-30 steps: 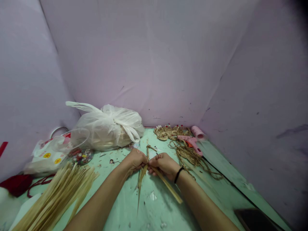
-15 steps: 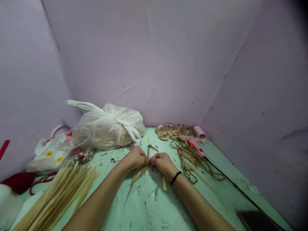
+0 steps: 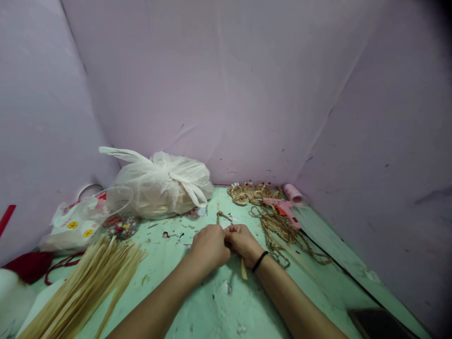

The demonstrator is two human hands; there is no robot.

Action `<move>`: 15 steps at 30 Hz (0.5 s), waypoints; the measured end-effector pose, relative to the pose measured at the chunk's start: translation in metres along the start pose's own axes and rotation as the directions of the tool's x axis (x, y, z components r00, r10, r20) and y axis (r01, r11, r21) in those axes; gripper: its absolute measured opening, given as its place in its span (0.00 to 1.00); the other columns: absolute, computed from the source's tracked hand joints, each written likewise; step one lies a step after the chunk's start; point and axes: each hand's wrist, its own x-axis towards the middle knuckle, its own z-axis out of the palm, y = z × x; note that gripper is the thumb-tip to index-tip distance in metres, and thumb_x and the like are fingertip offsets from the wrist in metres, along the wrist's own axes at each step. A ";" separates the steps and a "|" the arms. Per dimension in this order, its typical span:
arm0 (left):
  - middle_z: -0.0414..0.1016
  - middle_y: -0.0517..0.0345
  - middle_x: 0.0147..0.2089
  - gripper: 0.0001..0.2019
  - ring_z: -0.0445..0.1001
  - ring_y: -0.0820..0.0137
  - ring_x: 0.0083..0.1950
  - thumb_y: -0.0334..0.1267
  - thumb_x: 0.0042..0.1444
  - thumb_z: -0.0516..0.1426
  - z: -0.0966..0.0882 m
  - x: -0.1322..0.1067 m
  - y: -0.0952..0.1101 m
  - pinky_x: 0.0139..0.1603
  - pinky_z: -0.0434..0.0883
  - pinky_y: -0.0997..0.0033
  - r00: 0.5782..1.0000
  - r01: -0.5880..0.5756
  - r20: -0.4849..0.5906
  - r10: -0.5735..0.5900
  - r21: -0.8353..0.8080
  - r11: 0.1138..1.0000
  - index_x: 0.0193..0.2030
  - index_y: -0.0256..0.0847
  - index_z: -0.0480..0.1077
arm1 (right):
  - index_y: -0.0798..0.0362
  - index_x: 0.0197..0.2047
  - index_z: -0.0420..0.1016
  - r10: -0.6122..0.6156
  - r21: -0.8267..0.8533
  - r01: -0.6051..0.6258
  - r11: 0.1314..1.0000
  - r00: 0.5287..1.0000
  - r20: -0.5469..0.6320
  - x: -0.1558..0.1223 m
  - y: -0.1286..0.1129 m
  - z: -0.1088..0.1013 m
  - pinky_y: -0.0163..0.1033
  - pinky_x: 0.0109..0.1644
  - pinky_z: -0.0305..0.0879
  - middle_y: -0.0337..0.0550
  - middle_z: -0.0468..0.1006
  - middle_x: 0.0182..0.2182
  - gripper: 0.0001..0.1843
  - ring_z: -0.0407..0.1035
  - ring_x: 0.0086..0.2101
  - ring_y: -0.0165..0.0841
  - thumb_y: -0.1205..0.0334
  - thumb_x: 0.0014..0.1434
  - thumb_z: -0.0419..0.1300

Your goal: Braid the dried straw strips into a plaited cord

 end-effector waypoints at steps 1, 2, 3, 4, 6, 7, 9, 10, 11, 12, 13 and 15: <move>0.72 0.46 0.28 0.07 0.71 0.63 0.31 0.31 0.37 0.55 -0.003 0.001 -0.001 0.26 0.59 0.74 0.999 -0.011 0.040 0.012 -0.006 1.000 0.26 0.34 0.71 | 0.56 0.10 0.58 0.002 -0.006 -0.002 1.000 1.000 0.015 0.000 0.000 0.000 0.30 0.17 0.37 0.30 0.54 0.06 0.08 0.45 0.11 0.19 0.72 0.35 0.52; 0.71 0.48 0.24 0.05 0.70 0.65 0.27 0.32 0.38 0.55 -0.008 0.003 -0.004 0.24 0.58 0.74 0.997 -0.010 0.073 0.011 -0.019 1.000 0.23 0.34 0.70 | 0.56 0.10 0.58 0.003 -0.012 -0.003 1.000 1.000 0.024 0.000 -0.001 -0.001 0.30 0.16 0.37 0.30 0.54 0.06 0.09 0.44 0.11 0.19 0.72 0.35 0.52; 0.69 0.50 0.20 0.04 0.69 0.67 0.23 0.33 0.38 0.55 -0.013 0.007 -0.008 0.22 0.58 0.74 0.996 0.009 0.090 -0.004 -0.051 0.999 0.21 0.34 0.69 | 0.56 0.10 0.59 0.006 -0.018 -0.005 1.000 1.000 0.028 -0.001 -0.002 -0.001 0.30 0.16 0.37 0.30 0.54 0.06 0.09 0.45 0.11 0.19 0.72 0.35 0.53; 0.67 0.52 0.17 0.05 0.66 0.69 0.19 0.34 0.40 0.54 -0.017 0.011 -0.012 0.20 0.57 0.75 0.995 0.050 0.097 -0.039 -0.114 0.992 0.19 0.34 0.68 | 0.56 0.10 0.59 0.010 -0.021 -0.010 1.000 0.999 0.030 -0.002 -0.003 -0.002 0.30 0.16 0.37 0.30 0.54 0.06 0.09 0.45 0.11 0.19 0.71 0.36 0.53; 0.65 0.56 0.14 0.06 0.61 0.74 0.14 0.33 0.43 0.52 -0.024 0.018 -0.019 0.17 0.56 0.76 0.988 0.152 0.057 -0.141 -0.288 0.946 0.20 0.34 0.67 | 0.57 0.11 0.62 0.019 -0.024 -0.018 1.000 0.999 0.037 -0.003 -0.005 -0.003 0.31 0.16 0.36 0.30 0.54 0.05 0.07 0.44 0.10 0.20 0.70 0.36 0.53; 0.64 0.58 0.13 0.06 0.58 0.75 0.12 0.32 0.44 0.51 -0.025 0.021 -0.021 0.16 0.54 0.76 0.980 0.197 0.068 -0.185 -0.393 0.898 0.21 0.34 0.67 | 0.57 0.12 0.63 0.022 -0.021 -0.021 1.000 0.999 0.041 -0.003 -0.006 -0.003 0.31 0.16 0.36 0.30 0.54 0.05 0.06 0.44 0.10 0.20 0.70 0.36 0.54; 0.61 0.60 0.12 0.06 0.56 0.77 0.11 0.29 0.44 0.50 -0.023 0.024 -0.021 0.14 0.52 0.78 0.965 0.260 0.158 -0.207 -0.578 0.773 0.22 0.33 0.65 | 0.57 0.13 0.64 0.025 -0.018 -0.024 1.000 0.998 0.065 -0.002 -0.006 -0.005 0.31 0.15 0.35 0.30 0.54 0.05 0.05 0.43 0.10 0.20 0.69 0.37 0.54; 0.60 0.61 0.12 0.06 0.56 0.78 0.11 0.27 0.45 0.49 -0.020 0.024 -0.020 0.13 0.51 0.78 0.957 0.290 0.220 -0.192 -0.639 0.712 0.21 0.33 0.65 | 0.57 0.13 0.64 0.024 -0.015 -0.023 1.000 0.997 0.077 -0.002 -0.006 -0.005 0.31 0.15 0.34 0.30 0.54 0.05 0.05 0.43 0.10 0.20 0.69 0.37 0.54; 0.60 0.61 0.12 0.07 0.56 0.79 0.12 0.25 0.45 0.49 -0.016 0.025 -0.019 0.13 0.51 0.79 0.947 0.315 0.276 -0.166 -0.684 0.658 0.20 0.32 0.64 | 0.57 0.14 0.64 0.022 -0.012 -0.021 1.000 0.996 0.089 -0.001 -0.005 -0.006 0.31 0.16 0.34 0.30 0.55 0.05 0.06 0.43 0.10 0.20 0.68 0.38 0.54; 0.60 0.61 0.12 0.07 0.57 0.79 0.12 0.24 0.45 0.48 -0.013 0.025 -0.018 0.13 0.51 0.80 0.937 0.335 0.321 -0.136 -0.718 0.611 0.20 0.32 0.64 | 0.57 0.14 0.64 0.021 -0.008 -0.021 1.000 0.994 0.103 0.000 -0.005 -0.007 0.31 0.16 0.34 0.30 0.55 0.06 0.06 0.44 0.10 0.20 0.67 0.38 0.54; 0.61 0.60 0.13 0.07 0.58 0.80 0.13 0.24 0.45 0.48 -0.010 0.025 -0.018 0.13 0.53 0.81 0.927 0.355 0.359 -0.111 -0.739 0.572 0.20 0.31 0.64 | 0.57 0.15 0.65 0.022 -0.003 -0.022 1.000 0.993 0.115 0.000 -0.004 -0.008 0.31 0.16 0.35 0.30 0.56 0.06 0.06 0.44 0.10 0.20 0.67 0.39 0.54; 0.64 0.59 0.15 0.07 0.60 0.80 0.14 0.25 0.45 0.49 -0.005 0.027 -0.019 0.15 0.56 0.81 0.910 0.383 0.409 -0.070 -0.762 0.523 0.21 0.31 0.64 | 0.57 0.15 0.65 0.023 -0.002 -0.023 1.000 0.991 0.131 0.002 -0.003 -0.009 0.31 0.16 0.36 0.31 0.58 0.07 0.06 0.45 0.11 0.20 0.67 0.39 0.54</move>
